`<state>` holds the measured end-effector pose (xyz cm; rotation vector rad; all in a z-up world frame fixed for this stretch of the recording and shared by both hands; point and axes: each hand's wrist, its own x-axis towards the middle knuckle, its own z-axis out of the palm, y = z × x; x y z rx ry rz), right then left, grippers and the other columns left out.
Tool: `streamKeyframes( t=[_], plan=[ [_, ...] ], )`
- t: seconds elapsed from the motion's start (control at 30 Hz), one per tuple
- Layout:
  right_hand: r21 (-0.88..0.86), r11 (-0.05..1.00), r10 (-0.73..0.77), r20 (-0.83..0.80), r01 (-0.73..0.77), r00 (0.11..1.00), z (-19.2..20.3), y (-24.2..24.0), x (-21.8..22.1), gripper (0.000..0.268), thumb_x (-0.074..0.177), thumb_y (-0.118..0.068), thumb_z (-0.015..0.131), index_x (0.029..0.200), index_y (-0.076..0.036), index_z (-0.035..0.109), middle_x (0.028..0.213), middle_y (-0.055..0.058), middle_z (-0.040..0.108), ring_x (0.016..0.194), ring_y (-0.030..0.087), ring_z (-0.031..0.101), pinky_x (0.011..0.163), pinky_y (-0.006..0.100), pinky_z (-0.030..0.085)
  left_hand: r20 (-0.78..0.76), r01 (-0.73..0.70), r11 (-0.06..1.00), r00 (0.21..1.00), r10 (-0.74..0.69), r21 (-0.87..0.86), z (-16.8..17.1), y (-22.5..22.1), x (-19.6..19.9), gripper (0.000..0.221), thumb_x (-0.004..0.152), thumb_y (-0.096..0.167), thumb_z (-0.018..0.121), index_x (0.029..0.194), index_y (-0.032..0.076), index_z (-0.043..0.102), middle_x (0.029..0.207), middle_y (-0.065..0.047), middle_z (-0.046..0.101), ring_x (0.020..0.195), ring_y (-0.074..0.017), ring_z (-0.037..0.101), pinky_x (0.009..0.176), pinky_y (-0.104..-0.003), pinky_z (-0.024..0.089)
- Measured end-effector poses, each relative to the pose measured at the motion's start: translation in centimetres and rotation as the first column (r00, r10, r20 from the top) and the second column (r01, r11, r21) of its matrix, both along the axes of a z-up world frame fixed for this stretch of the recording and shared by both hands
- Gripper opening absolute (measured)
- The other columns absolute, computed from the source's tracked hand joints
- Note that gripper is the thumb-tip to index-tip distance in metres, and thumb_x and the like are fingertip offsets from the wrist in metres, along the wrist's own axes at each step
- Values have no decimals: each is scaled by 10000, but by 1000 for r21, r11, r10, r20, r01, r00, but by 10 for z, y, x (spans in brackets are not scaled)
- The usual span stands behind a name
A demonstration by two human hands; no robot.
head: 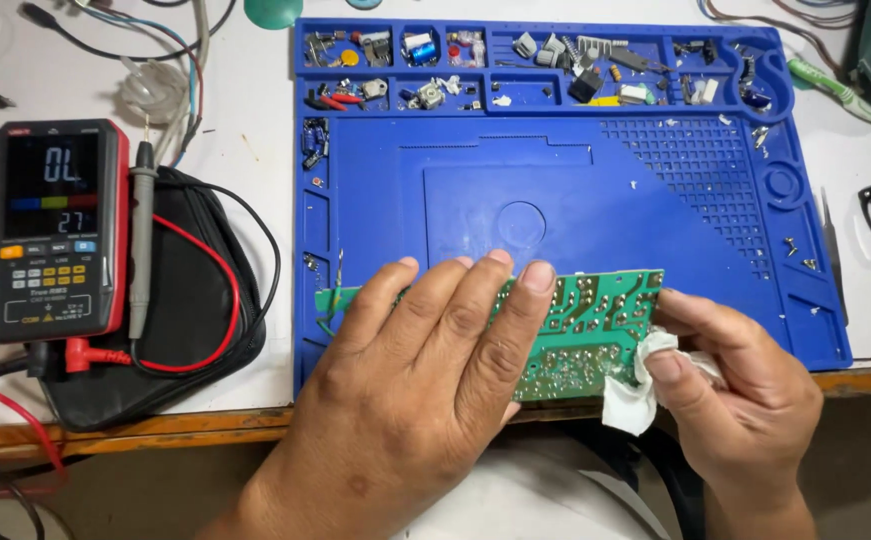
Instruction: Repairing a circuit board by cleaning it with a cloth, soldering components, and brushing off debris.
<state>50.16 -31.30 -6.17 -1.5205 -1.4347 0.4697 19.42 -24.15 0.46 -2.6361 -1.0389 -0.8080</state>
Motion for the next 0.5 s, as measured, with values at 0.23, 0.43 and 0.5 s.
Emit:
streamKeyframes(
  t=[0.23, 0.43, 0.5],
  plan=[
    [131, 991, -2, 71, -7, 997, -17, -14, 15, 538, 1008, -191, 805, 1429, 140, 758, 1342, 284, 834, 1127, 286, 836, 1032, 326, 650, 21, 49, 998, 999, -48, -40, 2, -9, -2, 994, 963, 559, 1041, 1683, 34, 601, 1594, -171, 784, 1410, -319, 771, 1225, -527, 566],
    [211, 975, 60, 47, -68, 997, -26, -18, 24, 479, 999, -188, 787, 1346, 140, 760, 1287, 307, 833, 1118, 345, 862, 1022, 352, 691, 78, 94, 991, 993, -87, -90, 2, -11, -1, 1015, 992, 621, 1047, 1656, -8, 608, 1583, -193, 784, 1404, -338, 781, 1210, -535, 558],
    [226, 971, 78, 18, -80, 997, -29, -20, 26, 467, 1000, -177, 786, 1344, 137, 755, 1286, 294, 835, 1136, 351, 870, 1043, 361, 702, 90, 109, 989, 991, -100, -105, 3, -11, -2, 1072, 938, 624, 1093, 1650, -18, 612, 1582, -199, 782, 1399, -346, 780, 1208, -538, 559]
  ],
)
